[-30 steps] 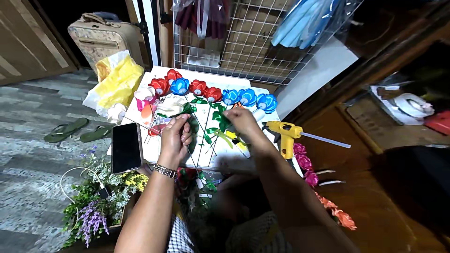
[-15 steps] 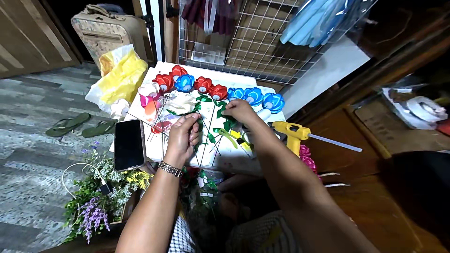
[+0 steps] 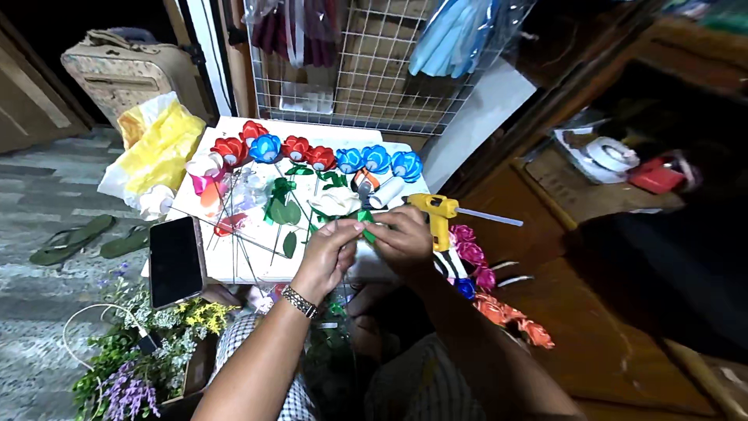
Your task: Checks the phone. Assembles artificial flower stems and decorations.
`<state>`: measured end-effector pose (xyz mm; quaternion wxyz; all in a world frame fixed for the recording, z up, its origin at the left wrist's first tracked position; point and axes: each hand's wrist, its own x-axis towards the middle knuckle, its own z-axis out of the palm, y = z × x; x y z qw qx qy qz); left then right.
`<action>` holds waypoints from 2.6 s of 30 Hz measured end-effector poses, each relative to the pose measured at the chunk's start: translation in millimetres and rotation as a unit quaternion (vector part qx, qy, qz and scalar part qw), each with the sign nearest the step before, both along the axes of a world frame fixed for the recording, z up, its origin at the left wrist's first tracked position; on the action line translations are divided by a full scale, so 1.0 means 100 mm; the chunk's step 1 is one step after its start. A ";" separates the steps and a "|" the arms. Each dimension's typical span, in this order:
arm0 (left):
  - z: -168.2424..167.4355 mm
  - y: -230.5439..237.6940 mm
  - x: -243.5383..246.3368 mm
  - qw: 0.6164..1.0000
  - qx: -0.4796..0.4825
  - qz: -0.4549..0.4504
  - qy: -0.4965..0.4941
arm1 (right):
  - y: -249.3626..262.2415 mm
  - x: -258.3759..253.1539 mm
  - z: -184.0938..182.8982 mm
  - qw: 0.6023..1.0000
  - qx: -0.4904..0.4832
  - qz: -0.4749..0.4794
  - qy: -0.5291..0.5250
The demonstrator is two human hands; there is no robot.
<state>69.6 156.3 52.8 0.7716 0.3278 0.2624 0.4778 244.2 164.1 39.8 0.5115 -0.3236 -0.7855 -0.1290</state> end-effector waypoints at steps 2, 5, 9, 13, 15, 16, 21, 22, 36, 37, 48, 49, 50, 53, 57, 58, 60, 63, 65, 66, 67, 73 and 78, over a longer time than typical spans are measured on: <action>-0.01 -0.02 0.11 1.000 0.001 0.009 0.022 | -0.08 0.08 -0.05 1.000 -0.017 -0.021 -0.002; 0.00 -0.03 0.18 0.996 0.025 0.045 0.069 | -0.23 0.39 -0.05 0.994 -0.085 -0.066 0.011; -0.01 -0.02 0.14 0.986 0.069 0.101 0.114 | -0.37 0.93 0.07 0.906 -0.305 -0.274 0.105; -0.02 -0.03 0.12 0.970 0.088 0.138 0.179 | -0.23 1.13 0.09 0.803 -0.463 -0.328 0.184; -0.05 -0.04 0.13 0.965 0.092 0.144 0.200 | -0.14 1.15 -0.01 0.791 -0.472 -0.321 0.222; -0.06 -0.04 0.14 0.964 0.092 0.145 0.204 | -0.10 1.16 -0.07 0.785 -0.476 -0.324 0.231; -0.08 -0.03 0.15 0.964 0.091 0.140 0.208 | 0.03 1.26 -0.12 0.761 -0.466 -0.376 0.251; -0.09 -0.03 0.15 0.965 0.087 0.138 0.206 | 0.01 1.24 -0.16 0.761 -0.475 -0.366 0.249; -0.12 0.03 0.24 0.967 0.057 0.149 0.197 | 0.02 1.12 -0.12 0.735 -0.497 -0.420 0.190; -0.12 0.04 0.22 0.967 0.056 0.150 0.198 | 0.01 1.13 -0.11 0.719 -0.510 -0.427 0.202; -0.05 0.02 0.10 0.964 0.058 0.189 0.180 | -0.35 1.23 0.14 0.800 -0.344 -0.349 0.346; -0.06 0.02 0.09 0.961 0.064 0.198 0.184 | -0.42 1.22 0.22 0.815 -0.312 -0.327 0.363; -0.06 0.02 0.09 0.957 0.072 0.208 0.190 | -0.48 1.21 0.29 0.827 -0.287 -0.289 0.388; -0.06 0.00 0.09 0.941 0.100 0.240 0.215 | -0.69 1.11 0.40 0.859 -0.247 -0.123 0.431; -0.08 -0.03 0.10 0.929 0.134 0.245 0.241 | -0.83 0.91 0.24 0.904 -0.271 -0.012 0.329; -0.09 -0.04 0.10 0.927 0.142 0.243 0.248 | -0.83 0.82 0.21 0.910 -0.288 -0.001 0.299; -0.11 -0.04 0.10 0.923 0.152 0.240 0.259 | -0.81 0.65 0.19 0.912 -0.332 -0.009 0.242; -0.12 -0.06 0.11 0.919 0.162 0.239 0.269 | -0.75 0.49 0.13 0.901 -0.377 -0.022 0.212; -0.12 -0.07 0.11 0.914 0.172 0.240 0.278 | -0.74 0.46 0.09 0.898 -0.380 -0.027 0.221; -0.12 -0.08 0.10 0.912 0.176 0.237 0.284 | -0.73 0.45 0.08 0.900 -0.371 -0.031 0.226; -0.12 -0.08 0.10 0.911 0.180 0.235 0.288 | -0.71 0.44 0.06 0.906 -0.356 -0.021 0.229; -0.12 -0.11 0.11 0.914 0.186 0.230 0.277 | -0.64 0.44 0.01 0.921 -0.323 -0.011 0.218; -0.11 -0.12 0.13 0.916 0.184 0.227 0.276 | -0.62 0.42 0.02 0.926 -0.320 -0.019 0.201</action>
